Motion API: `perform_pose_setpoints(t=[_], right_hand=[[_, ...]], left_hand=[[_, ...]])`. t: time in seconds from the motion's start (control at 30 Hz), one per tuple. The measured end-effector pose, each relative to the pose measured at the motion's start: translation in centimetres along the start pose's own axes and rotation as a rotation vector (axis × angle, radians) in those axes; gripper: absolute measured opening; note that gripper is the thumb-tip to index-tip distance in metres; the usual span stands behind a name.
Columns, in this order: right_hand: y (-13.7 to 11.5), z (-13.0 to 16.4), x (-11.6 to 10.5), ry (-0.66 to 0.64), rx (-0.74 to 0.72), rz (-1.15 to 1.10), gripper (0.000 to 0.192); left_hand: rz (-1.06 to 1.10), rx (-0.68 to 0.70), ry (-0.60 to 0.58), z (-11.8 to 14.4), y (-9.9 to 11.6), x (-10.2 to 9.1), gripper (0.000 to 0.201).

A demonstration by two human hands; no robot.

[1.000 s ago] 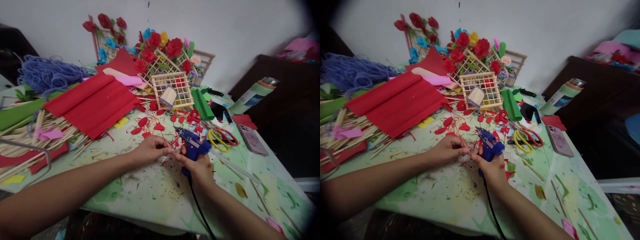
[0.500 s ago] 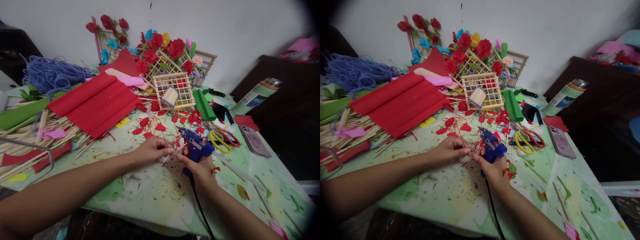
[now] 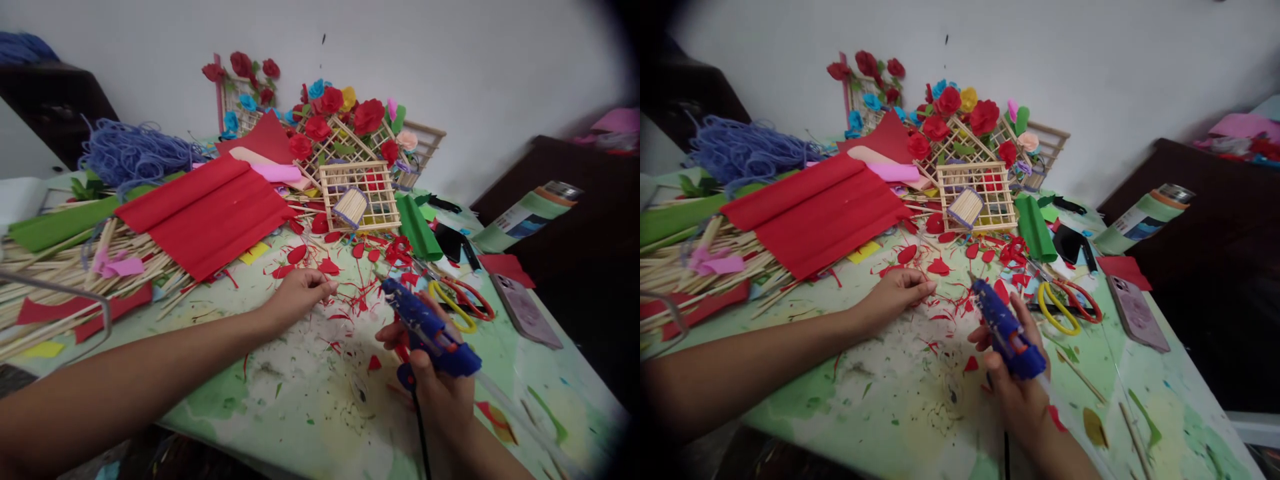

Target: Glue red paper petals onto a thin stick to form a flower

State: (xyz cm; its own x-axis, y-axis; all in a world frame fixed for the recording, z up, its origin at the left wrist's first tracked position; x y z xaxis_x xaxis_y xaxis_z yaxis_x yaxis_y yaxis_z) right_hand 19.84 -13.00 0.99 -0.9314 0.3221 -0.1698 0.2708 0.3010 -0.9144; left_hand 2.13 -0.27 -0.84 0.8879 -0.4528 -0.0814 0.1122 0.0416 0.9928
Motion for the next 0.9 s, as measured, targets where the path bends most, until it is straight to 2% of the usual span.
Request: perform_pose_setpoints(t=[0.1, 0.23, 0.37, 0.53, 0.9], right_hand=[[0.0, 1.0, 0.1, -0.028, 0.025, 0.203, 0.053], [-0.3, 1.5, 0.2, -0.04, 0.026, 0.406, 0.048], [-0.4, 1.2, 0.3, -0.057, 0.076, 0.458, 0.039], [0.2, 0.8, 0.5, -0.1, 0.149, 0.43, 0.039], [0.9, 0.6, 0.4, -0.13, 0.069, 0.5, 0.045]], left_hand=[[0.007, -0.011, 0.048, -0.1, -0.1, -0.1, 0.035], [0.017, -0.004, 0.075, -0.1, -0.1, -0.1, 0.036], [0.029, -0.012, 0.06, -0.1, 0.0, -0.1, 0.036], [-0.001, -0.027, 0.027, 0.1, 0.4, -0.1, 0.034], [-0.027, 0.01, -0.01, 0.1, 0.2, 0.0, 0.031]])
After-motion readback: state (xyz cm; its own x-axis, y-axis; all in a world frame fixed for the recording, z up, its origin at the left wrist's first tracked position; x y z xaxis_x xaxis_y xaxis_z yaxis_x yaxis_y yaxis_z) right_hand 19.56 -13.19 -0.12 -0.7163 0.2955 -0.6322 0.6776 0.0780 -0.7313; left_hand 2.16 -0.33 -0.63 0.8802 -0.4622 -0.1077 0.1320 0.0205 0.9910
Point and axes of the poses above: each hand's wrist, its own z-axis away from the middle knuckle, its own x-axis out of the palm, y = z × x, the point moved 2 cm from there along -z, towards the middle knuckle
